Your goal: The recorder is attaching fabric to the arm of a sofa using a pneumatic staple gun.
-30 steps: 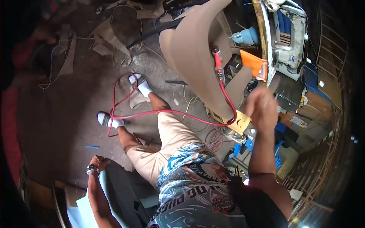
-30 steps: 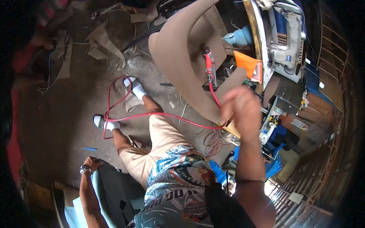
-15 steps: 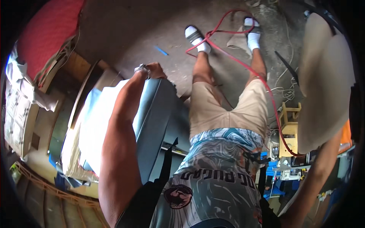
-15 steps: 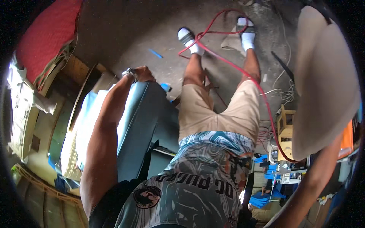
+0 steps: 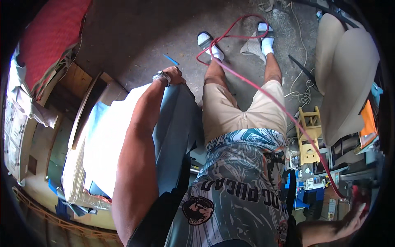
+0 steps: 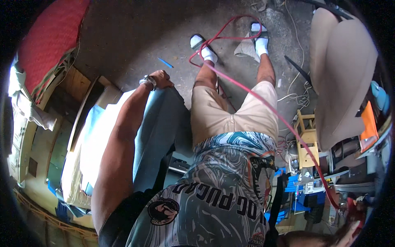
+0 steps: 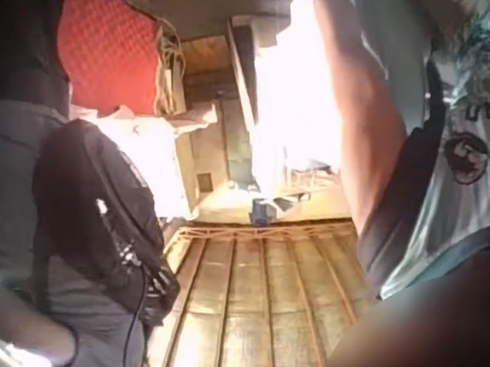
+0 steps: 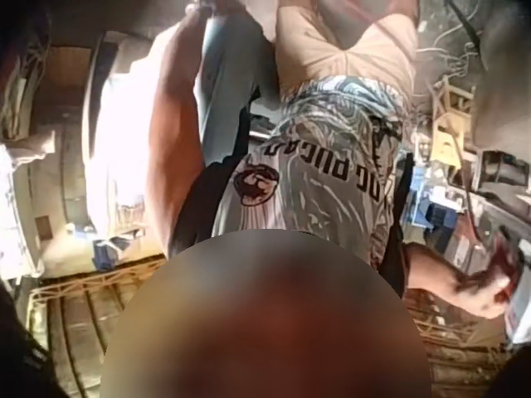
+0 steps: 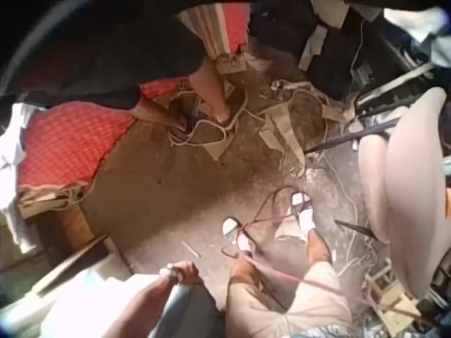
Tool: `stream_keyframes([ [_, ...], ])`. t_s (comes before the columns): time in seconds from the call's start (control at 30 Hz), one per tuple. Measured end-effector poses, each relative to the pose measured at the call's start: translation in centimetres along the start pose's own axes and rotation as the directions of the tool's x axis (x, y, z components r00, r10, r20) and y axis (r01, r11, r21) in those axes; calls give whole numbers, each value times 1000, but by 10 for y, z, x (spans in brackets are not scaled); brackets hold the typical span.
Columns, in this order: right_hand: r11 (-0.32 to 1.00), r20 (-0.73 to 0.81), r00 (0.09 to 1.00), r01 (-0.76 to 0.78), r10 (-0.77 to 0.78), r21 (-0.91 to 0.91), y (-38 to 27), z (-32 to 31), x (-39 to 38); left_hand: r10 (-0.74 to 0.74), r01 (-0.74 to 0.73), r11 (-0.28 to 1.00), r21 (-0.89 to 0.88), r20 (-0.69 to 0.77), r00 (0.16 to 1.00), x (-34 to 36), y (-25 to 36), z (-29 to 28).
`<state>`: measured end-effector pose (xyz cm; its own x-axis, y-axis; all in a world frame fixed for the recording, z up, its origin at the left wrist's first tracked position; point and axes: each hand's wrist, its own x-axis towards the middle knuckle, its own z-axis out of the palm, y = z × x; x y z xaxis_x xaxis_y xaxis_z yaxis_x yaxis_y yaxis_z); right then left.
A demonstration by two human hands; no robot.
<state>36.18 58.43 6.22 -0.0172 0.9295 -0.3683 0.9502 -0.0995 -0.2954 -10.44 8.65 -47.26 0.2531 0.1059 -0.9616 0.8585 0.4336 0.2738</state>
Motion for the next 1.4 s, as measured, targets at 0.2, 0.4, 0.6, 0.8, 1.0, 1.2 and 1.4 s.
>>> stream_keyframes([
  [0.2, 987, 481, 868, 55, -122, 152, -124, 255, -21, 261, -260, 963, 70, -2, 965, 2, -12, 17],
  [0.4, 890, 935, 255, 442, -245, 113, -136, 539, 2, 426, -425, 901, -92, -5, 905, -7, -35, 33],
  [0.6, 932, 997, -77, 362, -7, 34, -101, 670, -39, 51, -60, 884, -464, -31, 998, -28, -15, 29],
  [0.8, 964, 960, -236, 250, 151, -90, -91, 700, -52, -52, 85, 831, -550, 76, 996, -28, -1, 16],
  [1.0, 979, 937, -288, 107, 200, -176, -93, 704, -59, 53, -61, 865, -498, -29, 998, -36, 6, 1],
  [1.2, 975, 928, -324, 180, 185, -132, -96, 710, -60, 269, -271, 954, -127, -36, 962, -35, 4, 3],
  [1.4, 968, 870, -432, 178, 239, -178, -89, 717, -65, 57, -80, 941, -329, -78, 995, -25, -5, 29],
])
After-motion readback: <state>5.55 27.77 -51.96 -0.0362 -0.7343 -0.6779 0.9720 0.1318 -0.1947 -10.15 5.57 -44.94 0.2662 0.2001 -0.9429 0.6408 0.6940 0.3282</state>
